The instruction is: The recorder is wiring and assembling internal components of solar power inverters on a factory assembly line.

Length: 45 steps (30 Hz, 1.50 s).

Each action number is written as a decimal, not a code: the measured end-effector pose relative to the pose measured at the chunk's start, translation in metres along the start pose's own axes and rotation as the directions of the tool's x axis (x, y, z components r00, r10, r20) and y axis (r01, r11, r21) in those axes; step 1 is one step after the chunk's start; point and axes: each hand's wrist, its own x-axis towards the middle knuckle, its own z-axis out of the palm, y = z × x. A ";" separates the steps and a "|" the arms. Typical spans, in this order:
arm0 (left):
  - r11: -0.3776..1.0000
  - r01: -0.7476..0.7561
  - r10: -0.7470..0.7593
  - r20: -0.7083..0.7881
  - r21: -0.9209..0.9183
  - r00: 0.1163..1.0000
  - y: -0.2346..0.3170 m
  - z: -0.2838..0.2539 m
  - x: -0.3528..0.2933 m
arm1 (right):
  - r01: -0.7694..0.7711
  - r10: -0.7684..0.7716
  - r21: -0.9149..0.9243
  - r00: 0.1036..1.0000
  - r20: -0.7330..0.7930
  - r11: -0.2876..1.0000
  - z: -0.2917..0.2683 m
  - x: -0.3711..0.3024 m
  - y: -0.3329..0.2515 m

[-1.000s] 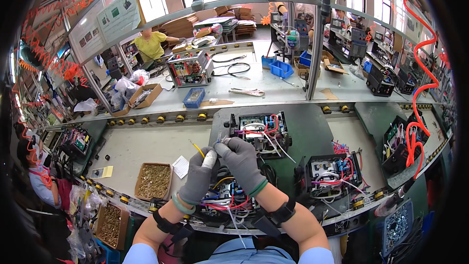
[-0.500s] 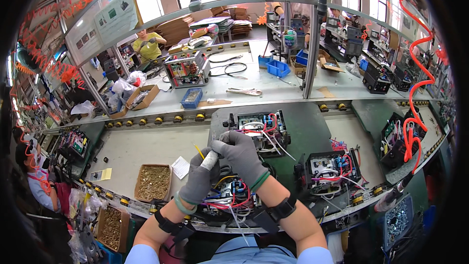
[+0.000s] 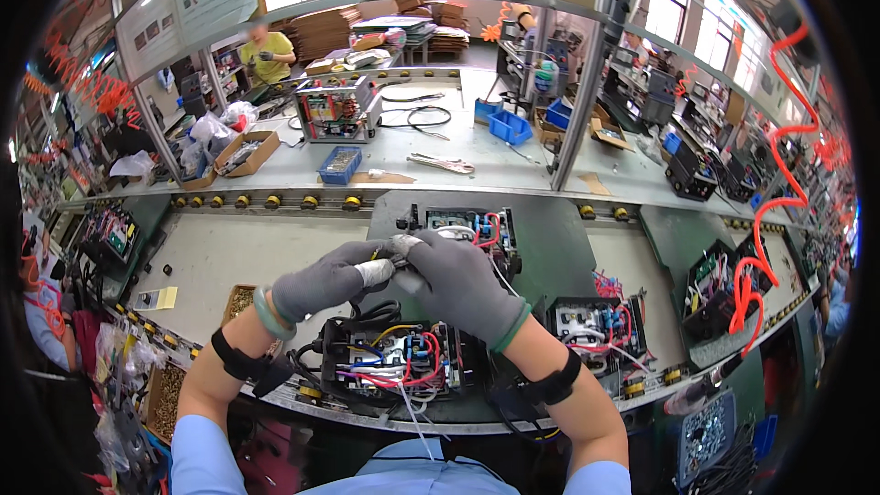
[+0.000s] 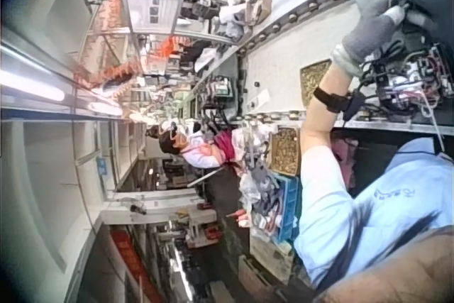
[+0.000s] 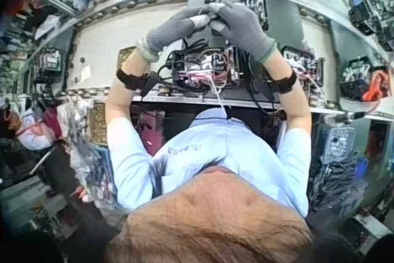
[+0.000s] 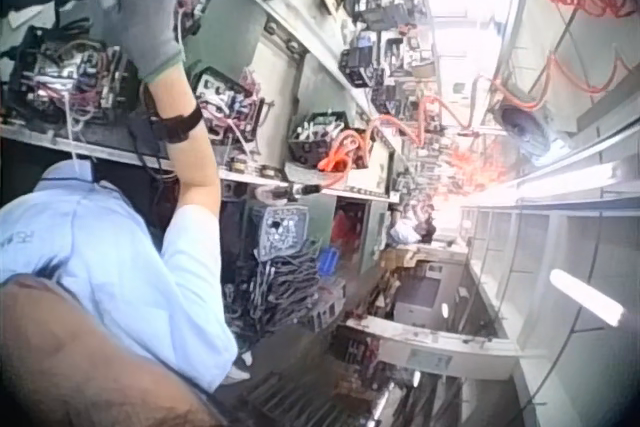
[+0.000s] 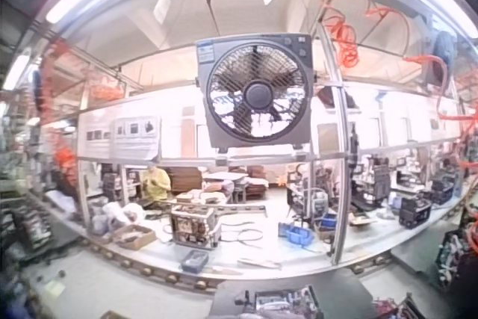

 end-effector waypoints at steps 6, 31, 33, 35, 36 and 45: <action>0.979 0.140 -0.169 0.206 0.148 0.964 0.001 -0.031 0.006 | 0.054 -0.058 0.034 0.988 0.146 0.998 0.005 0.009 0.000; 0.444 0.132 0.097 -0.194 0.886 0.976 -0.081 -0.064 0.059 | 0.011 0.097 -0.428 0.969 0.228 0.904 0.059 0.046 0.083; 0.474 0.191 0.141 -0.288 0.860 0.947 -0.122 -0.086 0.071 | -0.113 0.199 -0.444 0.968 0.152 0.889 0.056 0.046 0.105; 0.499 0.173 0.130 -0.271 0.849 0.954 -0.142 -0.092 0.076 | -0.093 0.228 -0.469 0.944 0.240 0.878 0.063 0.037 0.134; 0.471 0.150 0.136 -0.240 0.869 0.961 -0.147 -0.088 0.080 | -0.043 0.243 -0.514 0.913 0.328 0.857 0.072 0.033 0.141; 0.855 -0.085 0.251 -0.263 0.512 0.931 -0.178 -0.069 0.087 | -0.002 0.165 -0.302 0.840 0.517 0.953 0.055 0.038 0.149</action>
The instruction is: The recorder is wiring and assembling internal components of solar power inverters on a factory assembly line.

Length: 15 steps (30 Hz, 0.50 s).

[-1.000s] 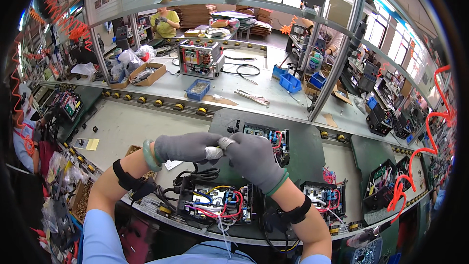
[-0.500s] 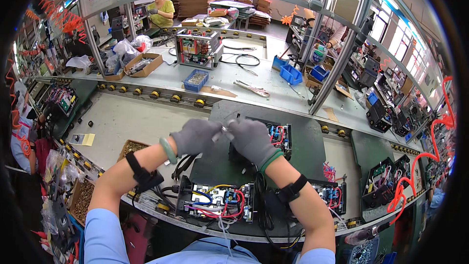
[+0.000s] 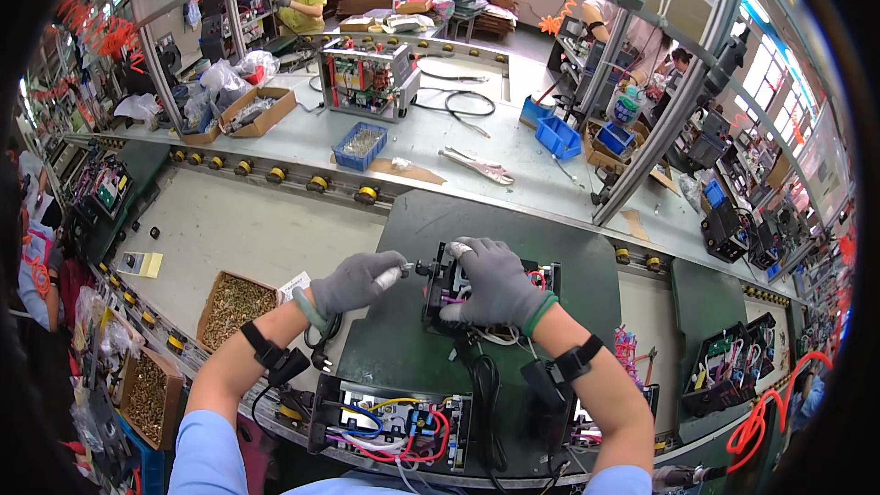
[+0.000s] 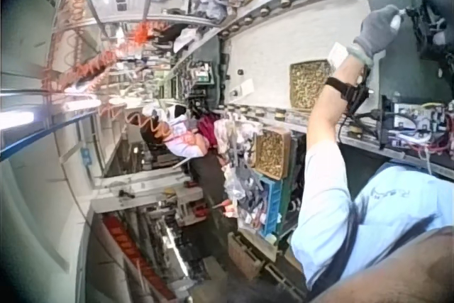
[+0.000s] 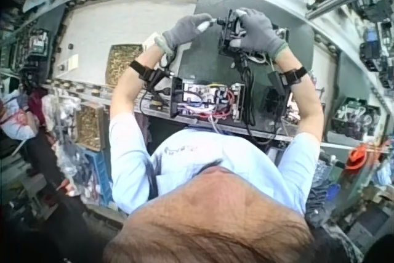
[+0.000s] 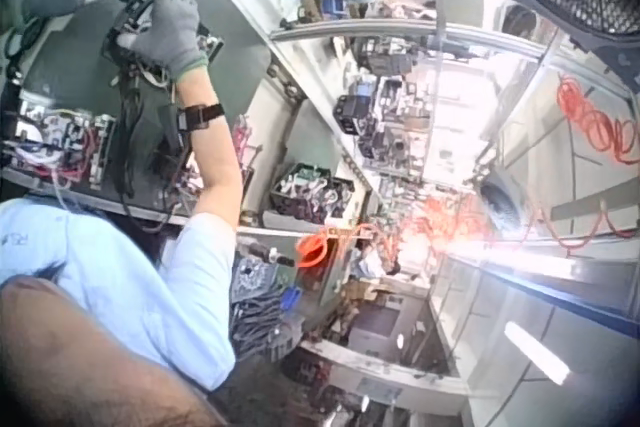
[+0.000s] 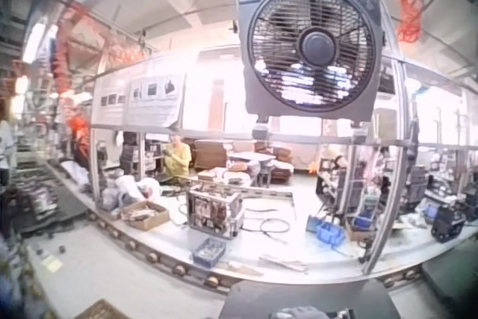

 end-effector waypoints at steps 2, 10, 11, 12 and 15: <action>0.999 0.011 -0.011 0.000 0.036 1.000 0.015 -0.001 -0.008 | 0.174 -0.172 0.131 0.985 -0.026 0.976 -0.002 -0.001 -0.001; 0.999 0.034 -0.033 -0.053 0.025 0.998 0.021 -0.012 -0.013 | 0.272 -0.259 0.199 0.962 -0.090 0.941 0.007 0.009 0.006; 0.999 0.040 -0.038 -0.053 0.022 0.998 0.022 -0.012 -0.018 | 0.260 -0.248 0.200 0.965 -0.083 0.945 0.007 0.008 0.005; 0.996 0.032 -0.030 -0.021 0.079 0.999 0.023 -0.011 -0.023 | 0.248 -0.237 0.200 0.968 -0.077 0.948 0.006 0.008 0.004; 0.990 0.019 -0.019 -0.006 0.142 1.000 0.025 -0.010 -0.027 | 0.255 -0.248 0.208 0.967 -0.058 0.944 0.003 0.010 0.001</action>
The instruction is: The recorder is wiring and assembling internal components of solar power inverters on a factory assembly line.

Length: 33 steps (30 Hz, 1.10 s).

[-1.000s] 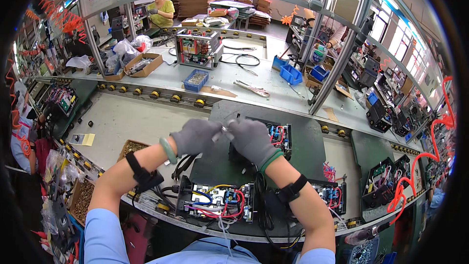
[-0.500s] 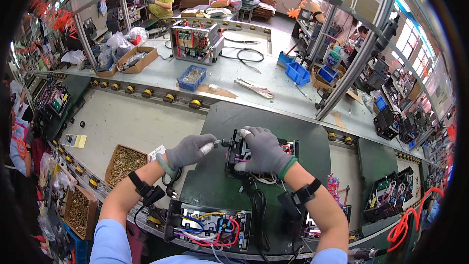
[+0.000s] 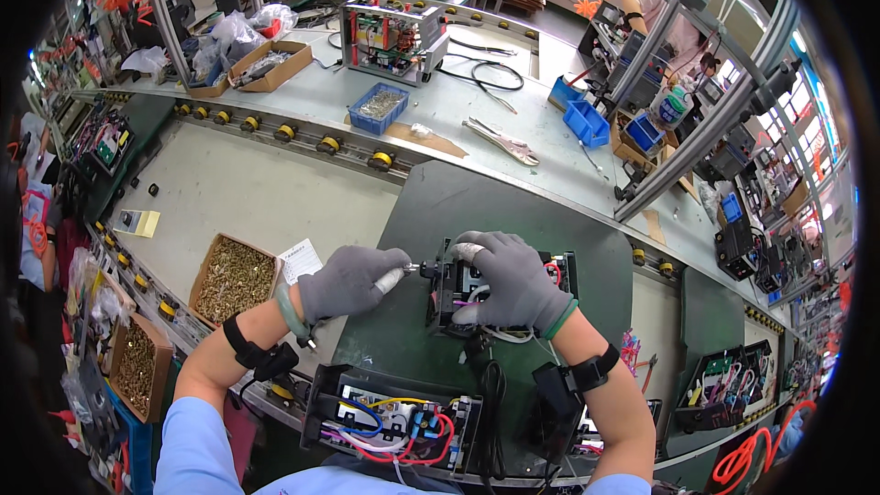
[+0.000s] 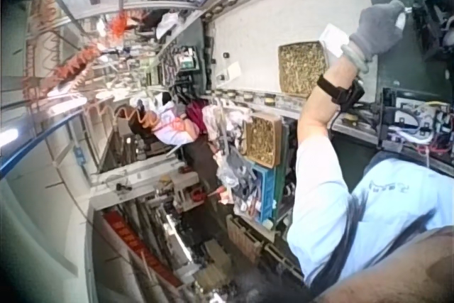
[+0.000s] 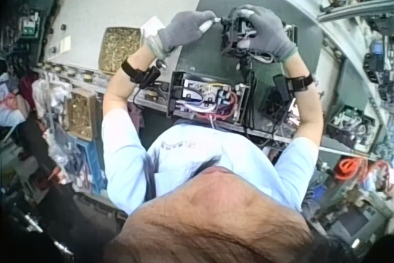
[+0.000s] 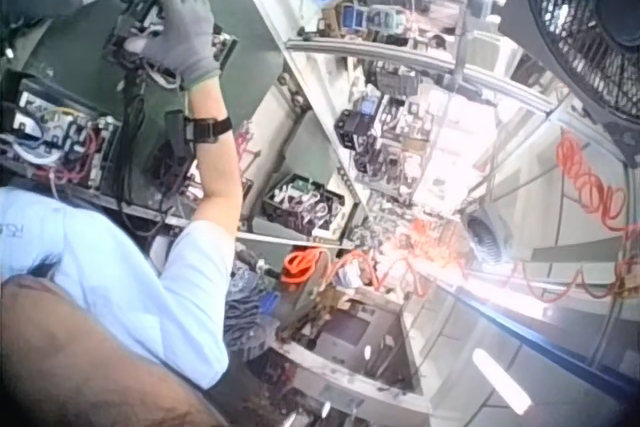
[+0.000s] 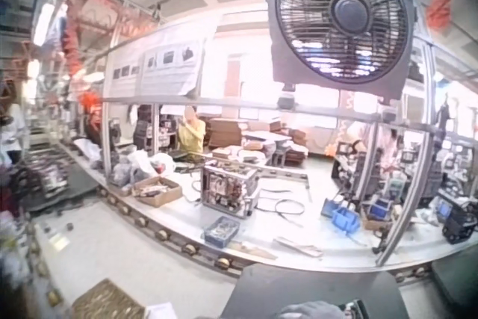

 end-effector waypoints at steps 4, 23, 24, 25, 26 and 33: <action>0.999 -0.004 0.002 0.046 0.042 0.999 0.002 0.002 -0.001 | 0.009 -0.009 0.003 1.000 -0.019 1.000 0.002 -0.002 0.002; 0.997 0.076 -0.077 0.169 0.016 0.983 0.001 -0.006 0.021 | 0.042 -0.043 -0.022 0.998 -0.043 0.999 0.007 -0.005 0.006; 0.997 0.077 -0.076 0.068 -0.001 0.995 0.001 0.006 0.014 | 0.057 -0.059 -0.032 0.997 -0.053 0.998 0.008 -0.005 0.007; 0.997 0.075 -0.076 -0.033 -0.017 0.997 0.001 0.016 0.010 | 0.052 -0.054 -0.031 0.997 -0.059 0.998 0.007 -0.004 0.008; 0.997 0.071 -0.072 -0.022 -0.015 0.997 0.012 0.015 0.008 | 0.055 -0.057 -0.046 0.997 -0.051 0.997 0.006 -0.005 0.007; 0.980 -0.038 0.017 0.104 0.195 0.994 0.018 0.002 0.006 | -0.030 0.030 -0.026 1.000 0.002 0.999 0.003 -0.006 -0.001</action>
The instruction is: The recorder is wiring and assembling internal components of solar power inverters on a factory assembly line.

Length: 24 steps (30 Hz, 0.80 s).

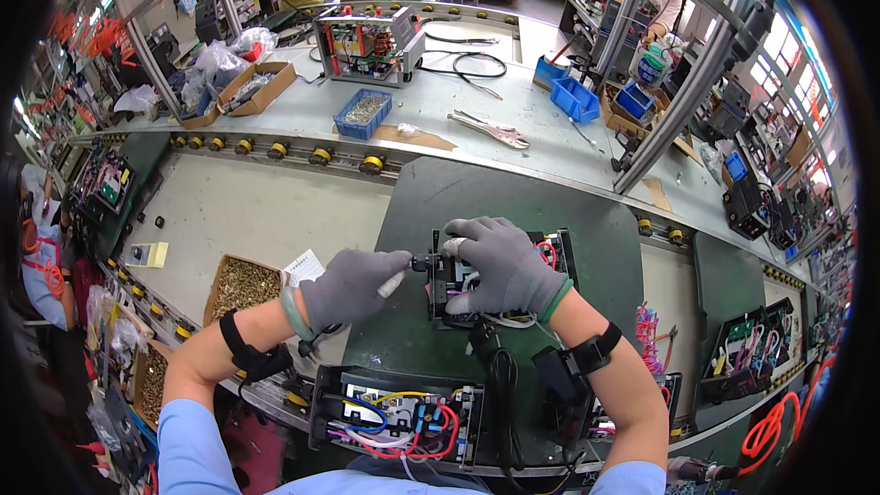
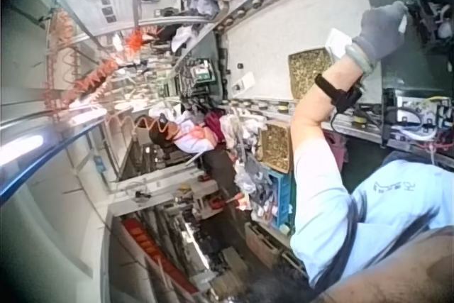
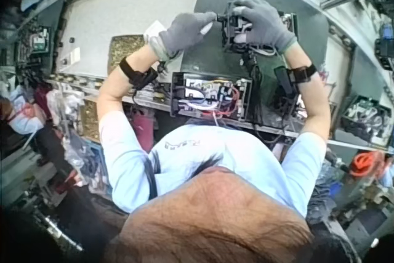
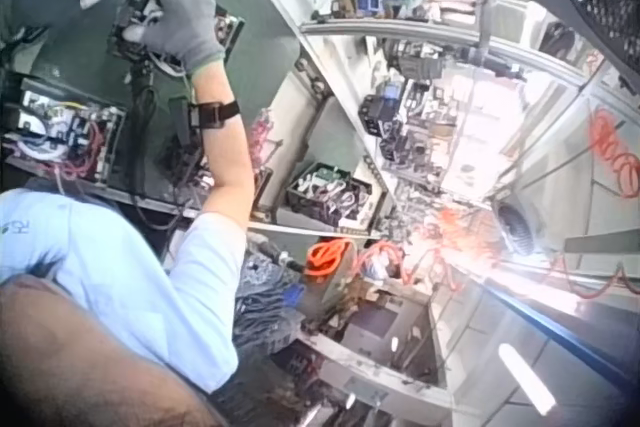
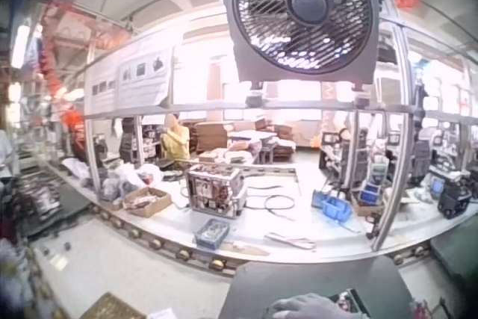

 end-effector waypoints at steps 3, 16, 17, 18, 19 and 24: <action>0.995 -0.049 0.044 0.064 0.086 0.997 0.007 -0.009 0.009 | -0.021 0.020 0.012 0.999 0.041 1.000 -0.003 -0.002 0.001; 0.974 0.066 -0.062 0.025 -0.218 0.998 0.006 -0.005 0.027 | -0.027 0.025 0.069 0.999 0.030 0.997 0.000 0.001 0.005; 0.973 0.064 -0.059 0.030 -0.220 0.998 0.009 -0.005 0.029 | -0.013 0.011 0.084 1.000 0.022 0.996 0.001 0.002 0.005; 0.978 0.131 -0.121 0.069 -0.161 0.990 0.015 -0.007 0.033 | -0.018 0.016 0.086 1.000 0.022 0.996 0.002 0.003 0.009; 0.976 0.195 -0.185 0.104 -0.099 0.977 0.019 -0.006 0.039 | -0.008 0.010 0.203 1.000 -0.012 0.979 0.004 0.004 0.015; 0.918 0.352 -0.340 0.094 -0.183 0.936 0.021 0.009 0.056 | -0.135 0.146 0.253 0.989 -0.026 0.958 0.012 0.007 0.016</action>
